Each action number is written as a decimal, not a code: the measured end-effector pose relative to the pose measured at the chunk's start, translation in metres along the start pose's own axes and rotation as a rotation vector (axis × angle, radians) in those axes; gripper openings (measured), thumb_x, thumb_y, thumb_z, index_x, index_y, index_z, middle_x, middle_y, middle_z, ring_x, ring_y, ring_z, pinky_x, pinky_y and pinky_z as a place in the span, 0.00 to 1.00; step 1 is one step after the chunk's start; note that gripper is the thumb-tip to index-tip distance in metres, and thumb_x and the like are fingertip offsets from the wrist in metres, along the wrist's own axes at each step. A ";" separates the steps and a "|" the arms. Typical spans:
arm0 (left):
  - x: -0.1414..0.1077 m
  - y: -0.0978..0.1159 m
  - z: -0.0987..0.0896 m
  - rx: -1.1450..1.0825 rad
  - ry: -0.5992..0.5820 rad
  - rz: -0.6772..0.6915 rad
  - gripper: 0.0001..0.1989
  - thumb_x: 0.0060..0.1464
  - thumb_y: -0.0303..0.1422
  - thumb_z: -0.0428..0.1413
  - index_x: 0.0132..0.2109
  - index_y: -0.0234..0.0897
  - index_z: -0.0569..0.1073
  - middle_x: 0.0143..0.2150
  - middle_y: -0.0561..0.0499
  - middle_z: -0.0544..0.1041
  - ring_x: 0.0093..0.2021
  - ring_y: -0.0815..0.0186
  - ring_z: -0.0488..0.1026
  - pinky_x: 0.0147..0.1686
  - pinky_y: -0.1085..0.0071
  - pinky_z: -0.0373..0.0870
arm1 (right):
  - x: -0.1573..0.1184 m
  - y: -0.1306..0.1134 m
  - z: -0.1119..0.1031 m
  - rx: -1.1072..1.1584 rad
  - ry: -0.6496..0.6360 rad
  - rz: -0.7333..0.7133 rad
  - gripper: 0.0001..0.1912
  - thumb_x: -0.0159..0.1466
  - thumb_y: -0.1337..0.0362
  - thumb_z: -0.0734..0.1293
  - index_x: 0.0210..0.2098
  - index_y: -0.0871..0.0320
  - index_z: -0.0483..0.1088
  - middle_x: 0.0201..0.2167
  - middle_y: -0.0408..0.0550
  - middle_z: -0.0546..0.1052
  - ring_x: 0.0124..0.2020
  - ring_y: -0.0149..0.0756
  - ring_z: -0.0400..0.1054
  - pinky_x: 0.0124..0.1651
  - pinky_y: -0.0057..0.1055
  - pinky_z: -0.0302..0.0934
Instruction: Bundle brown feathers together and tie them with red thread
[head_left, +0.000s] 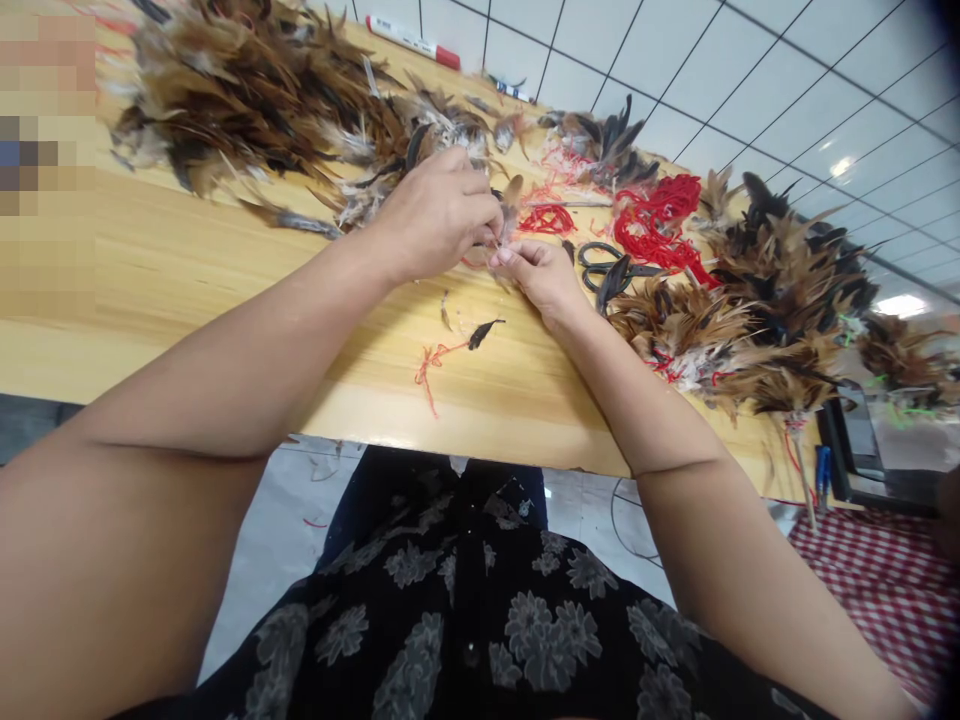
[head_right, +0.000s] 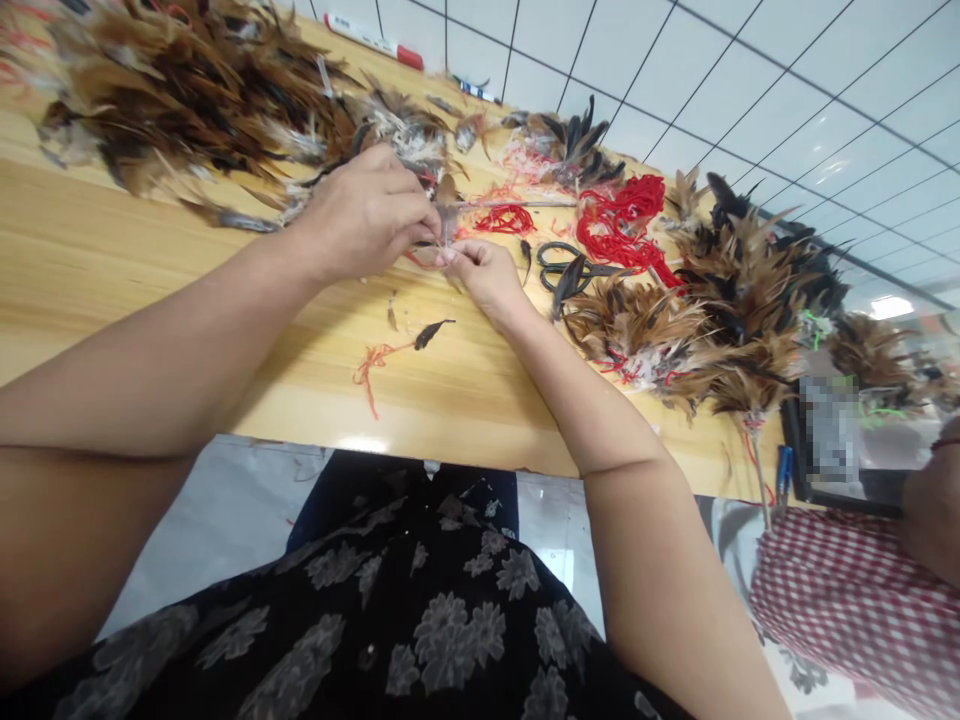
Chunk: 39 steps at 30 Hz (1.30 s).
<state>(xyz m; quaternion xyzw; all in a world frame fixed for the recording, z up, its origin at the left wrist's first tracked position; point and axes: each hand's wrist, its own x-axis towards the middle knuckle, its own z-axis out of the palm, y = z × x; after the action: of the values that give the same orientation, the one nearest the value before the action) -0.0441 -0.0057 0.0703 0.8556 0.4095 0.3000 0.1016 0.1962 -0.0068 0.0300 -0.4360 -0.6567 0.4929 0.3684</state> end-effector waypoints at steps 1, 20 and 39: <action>0.000 0.001 -0.001 -0.018 0.003 -0.012 0.12 0.76 0.48 0.62 0.45 0.56 0.89 0.44 0.41 0.87 0.64 0.36 0.75 0.79 0.35 0.72 | 0.000 -0.001 0.000 -0.002 -0.001 -0.001 0.31 0.70 0.35 0.87 0.35 0.55 0.82 0.33 0.44 0.81 0.37 0.34 0.69 0.44 0.33 0.67; -0.004 0.004 -0.002 -0.031 -0.002 -0.051 0.08 0.74 0.41 0.66 0.43 0.55 0.89 0.46 0.42 0.89 0.68 0.35 0.75 0.80 0.35 0.72 | 0.007 0.015 -0.001 -0.112 -0.054 -0.115 0.26 0.76 0.42 0.85 0.38 0.55 0.79 0.34 0.41 0.75 0.40 0.35 0.66 0.47 0.34 0.62; -0.009 0.003 -0.017 -0.014 0.270 -0.333 0.12 0.77 0.45 0.69 0.57 0.44 0.90 0.67 0.40 0.87 0.71 0.36 0.73 0.84 0.32 0.67 | 0.001 -0.007 0.001 0.077 0.026 0.053 0.27 0.86 0.47 0.77 0.36 0.50 0.65 0.27 0.35 0.63 0.31 0.30 0.55 0.37 0.27 0.57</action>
<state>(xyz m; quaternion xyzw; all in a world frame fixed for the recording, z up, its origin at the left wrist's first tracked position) -0.0568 -0.0163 0.0815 0.7275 0.5529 0.3937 0.1000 0.1931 -0.0075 0.0367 -0.4450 -0.6206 0.5216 0.3805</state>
